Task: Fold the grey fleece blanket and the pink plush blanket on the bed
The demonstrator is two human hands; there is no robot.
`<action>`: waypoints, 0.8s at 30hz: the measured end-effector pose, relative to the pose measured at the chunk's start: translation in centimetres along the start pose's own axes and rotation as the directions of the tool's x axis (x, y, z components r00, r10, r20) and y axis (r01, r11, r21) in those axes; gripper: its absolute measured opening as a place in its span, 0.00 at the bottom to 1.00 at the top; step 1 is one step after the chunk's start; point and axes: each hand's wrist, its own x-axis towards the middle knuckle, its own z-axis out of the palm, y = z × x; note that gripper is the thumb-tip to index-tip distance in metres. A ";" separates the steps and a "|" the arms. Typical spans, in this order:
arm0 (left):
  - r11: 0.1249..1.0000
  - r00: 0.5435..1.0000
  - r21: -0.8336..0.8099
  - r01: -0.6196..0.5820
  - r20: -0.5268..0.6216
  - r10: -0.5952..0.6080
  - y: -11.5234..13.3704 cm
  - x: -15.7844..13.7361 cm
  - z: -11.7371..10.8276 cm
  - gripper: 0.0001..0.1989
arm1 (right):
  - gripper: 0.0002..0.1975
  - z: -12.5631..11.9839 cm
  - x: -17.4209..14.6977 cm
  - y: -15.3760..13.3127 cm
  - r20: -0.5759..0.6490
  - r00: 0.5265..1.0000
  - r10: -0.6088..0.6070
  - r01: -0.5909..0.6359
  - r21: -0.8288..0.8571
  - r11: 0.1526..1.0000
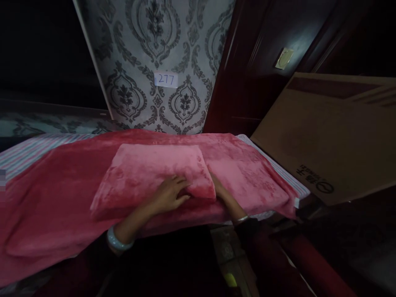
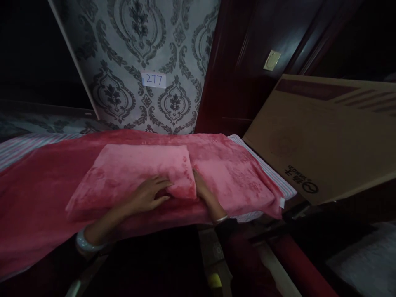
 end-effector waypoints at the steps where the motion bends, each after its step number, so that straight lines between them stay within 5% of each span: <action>1: 0.999 1.000 -0.036 -0.020 -0.002 0.020 -0.1 0.0 -0.5 0.16 | 0.15 -0.9 -0.6 0.5 0.018 0.999 0.026 -0.026 0.009 1.000; 4: 0.994 0.996 -0.111 -0.006 -0.086 -0.004 -1.4 0.2 -3.1 0.18 | 0.22 -3.6 -1.1 0.3 -0.044 0.993 0.112 -0.111 0.038 0.993; 7: 0.991 0.983 -0.002 0.131 -0.128 -0.130 -4.0 1.0 -6.5 0.25 | 0.27 -5.3 0.7 -3.3 -0.125 0.992 -0.003 0.009 0.051 0.999; 10: 0.941 0.957 0.178 0.289 -0.075 -0.280 -6.6 2.0 -9.2 0.33 | 0.32 -4.8 4.2 -8.9 -0.006 0.980 -0.201 0.201 -0.012 0.980; 12: 0.875 0.924 0.299 0.380 -0.079 -0.374 -7.7 2.3 -9.9 0.36 | 0.35 -3.0 6.2 -11.7 0.098 0.973 -0.207 0.216 -0.098 0.971; 17: 0.724 0.833 0.477 0.498 -0.031 -0.553 -9.9 -0.1 -7.0 0.36 | 0.35 2.9 5.4 -10.6 0.247 0.968 0.041 0.062 -0.395 0.916; 24: 0.750 0.864 0.470 0.464 -0.056 -0.500 -12.3 -2.9 -3.5 0.36 | 0.34 5.2 2.1 -5.2 0.201 0.978 0.063 0.041 -0.473 0.880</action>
